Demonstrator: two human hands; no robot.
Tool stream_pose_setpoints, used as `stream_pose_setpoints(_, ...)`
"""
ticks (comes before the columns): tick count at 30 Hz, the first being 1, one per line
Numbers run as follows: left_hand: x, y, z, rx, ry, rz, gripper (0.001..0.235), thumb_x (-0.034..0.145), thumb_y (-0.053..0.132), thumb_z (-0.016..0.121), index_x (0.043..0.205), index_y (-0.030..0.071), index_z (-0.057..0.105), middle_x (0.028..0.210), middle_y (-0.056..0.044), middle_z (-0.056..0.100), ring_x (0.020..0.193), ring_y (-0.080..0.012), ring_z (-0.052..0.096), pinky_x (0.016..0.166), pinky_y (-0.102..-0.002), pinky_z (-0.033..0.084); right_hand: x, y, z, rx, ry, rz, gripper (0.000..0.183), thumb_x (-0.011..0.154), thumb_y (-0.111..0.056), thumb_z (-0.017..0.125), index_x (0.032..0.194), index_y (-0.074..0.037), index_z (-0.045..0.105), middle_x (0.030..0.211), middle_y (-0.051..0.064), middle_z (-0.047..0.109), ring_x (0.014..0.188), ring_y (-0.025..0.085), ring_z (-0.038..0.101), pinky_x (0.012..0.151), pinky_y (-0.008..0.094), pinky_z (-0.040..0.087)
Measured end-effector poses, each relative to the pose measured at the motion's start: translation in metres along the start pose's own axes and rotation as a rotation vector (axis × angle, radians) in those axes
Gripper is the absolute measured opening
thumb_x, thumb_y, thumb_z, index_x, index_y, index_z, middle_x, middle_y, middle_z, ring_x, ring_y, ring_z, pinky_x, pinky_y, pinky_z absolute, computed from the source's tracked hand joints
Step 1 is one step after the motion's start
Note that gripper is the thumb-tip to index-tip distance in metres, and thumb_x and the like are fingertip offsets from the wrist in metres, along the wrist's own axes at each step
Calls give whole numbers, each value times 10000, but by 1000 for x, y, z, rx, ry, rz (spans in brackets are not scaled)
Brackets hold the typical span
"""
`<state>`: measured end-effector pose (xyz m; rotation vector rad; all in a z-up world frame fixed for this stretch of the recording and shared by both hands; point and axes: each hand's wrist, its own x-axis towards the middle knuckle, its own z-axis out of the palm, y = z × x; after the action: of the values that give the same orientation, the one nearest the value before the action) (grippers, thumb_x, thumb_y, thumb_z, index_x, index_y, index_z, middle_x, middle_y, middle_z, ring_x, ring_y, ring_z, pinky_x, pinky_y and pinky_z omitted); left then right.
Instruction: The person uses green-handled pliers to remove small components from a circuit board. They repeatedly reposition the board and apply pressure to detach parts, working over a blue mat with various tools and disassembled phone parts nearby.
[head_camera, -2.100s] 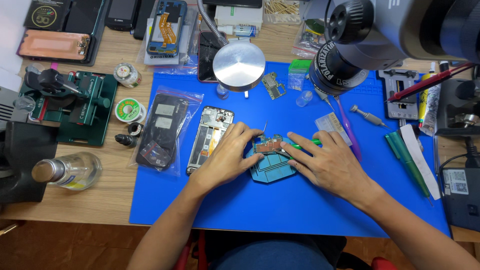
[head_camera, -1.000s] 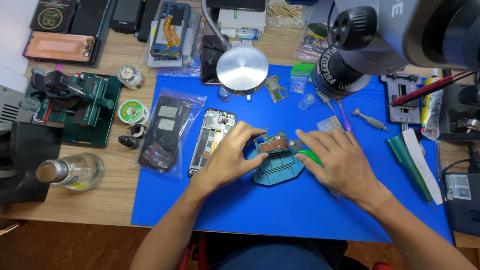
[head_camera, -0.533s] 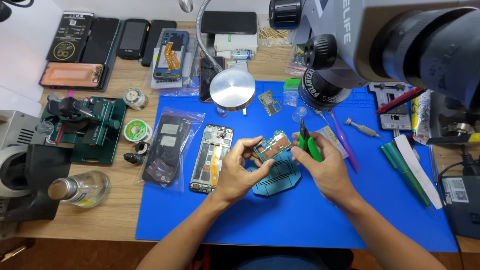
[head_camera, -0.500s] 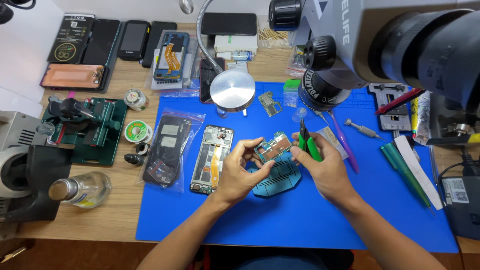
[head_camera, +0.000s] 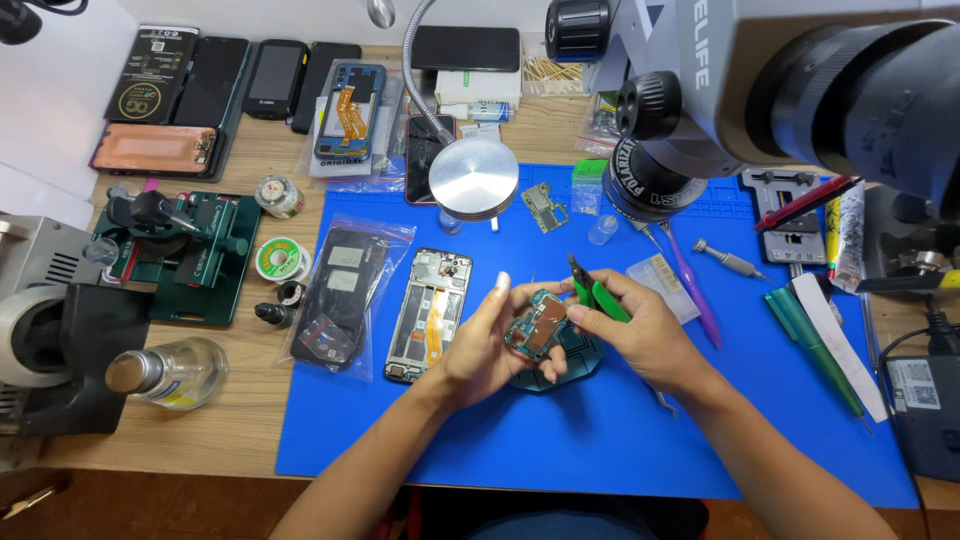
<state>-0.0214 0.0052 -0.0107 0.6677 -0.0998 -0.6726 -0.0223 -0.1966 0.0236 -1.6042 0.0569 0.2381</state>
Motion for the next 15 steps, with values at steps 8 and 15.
stream_pose_setpoints(8, 18, -4, -23, -48, 123, 69, 598, 1128, 365, 374, 1509, -73, 514, 1066, -261, 643, 758, -325, 713, 612, -368, 585, -3, -14, -12, -725, 15, -534, 403, 954, -336, 761, 1290, -114, 739, 1070, 77, 752, 971, 242, 734, 893, 385, 580)
stream_pose_setpoints(15, 34, 17, -15, -98, 120, 47, 578, 1097, 362, 465, 1446, -84, 579, 1148, -274, 673, 904, -305, 711, 764, -385, 621, 1, -18, -36, -1200, 152, -1009, 403, 966, -404, 726, 1278, -150, 742, 993, 28, 659, 898, 242, 643, 852, 391, 523)
